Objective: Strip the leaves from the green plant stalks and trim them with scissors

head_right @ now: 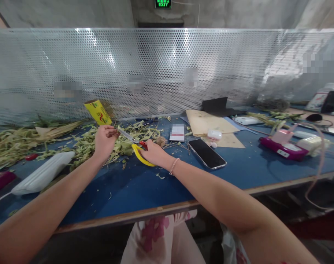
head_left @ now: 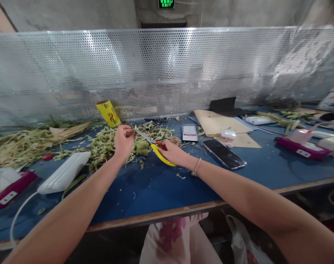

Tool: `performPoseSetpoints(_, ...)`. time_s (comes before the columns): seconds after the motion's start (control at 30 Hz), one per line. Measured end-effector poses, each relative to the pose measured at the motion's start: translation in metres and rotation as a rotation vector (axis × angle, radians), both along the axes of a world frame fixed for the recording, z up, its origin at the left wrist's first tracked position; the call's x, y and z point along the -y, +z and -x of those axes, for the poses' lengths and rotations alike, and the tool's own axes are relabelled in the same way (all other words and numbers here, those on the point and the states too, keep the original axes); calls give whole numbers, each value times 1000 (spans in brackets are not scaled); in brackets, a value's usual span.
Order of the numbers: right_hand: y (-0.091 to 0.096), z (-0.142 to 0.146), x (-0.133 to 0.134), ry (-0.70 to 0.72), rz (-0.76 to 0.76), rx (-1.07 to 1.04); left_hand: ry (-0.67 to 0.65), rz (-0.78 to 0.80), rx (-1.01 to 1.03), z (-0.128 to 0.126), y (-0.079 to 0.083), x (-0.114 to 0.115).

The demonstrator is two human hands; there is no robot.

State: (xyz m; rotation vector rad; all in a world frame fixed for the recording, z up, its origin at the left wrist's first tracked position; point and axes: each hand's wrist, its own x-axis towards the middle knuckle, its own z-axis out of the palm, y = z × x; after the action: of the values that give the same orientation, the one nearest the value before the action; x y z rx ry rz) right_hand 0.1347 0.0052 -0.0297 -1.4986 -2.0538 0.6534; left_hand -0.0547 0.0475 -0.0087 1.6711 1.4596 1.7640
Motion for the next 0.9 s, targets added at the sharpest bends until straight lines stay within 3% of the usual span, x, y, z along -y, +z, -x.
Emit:
performPoseSetpoints(0.27, 6, -4, 1, 22, -9, 42, 60, 29, -28, 2, 0, -2)
performPoseSetpoints(0.57, -3, 0, -8, -26, 12, -24, 62, 9, 43, -1, 0, -2)
performPoseSetpoints(0.8, 10, -2, -2, -38, 90, -114, -12, -53, -14, -5, 3, 4)
performPoseSetpoints(0.9, 11, -3, 1, -2, 49, -115, -49, -88, -19, -8, 3, 7)
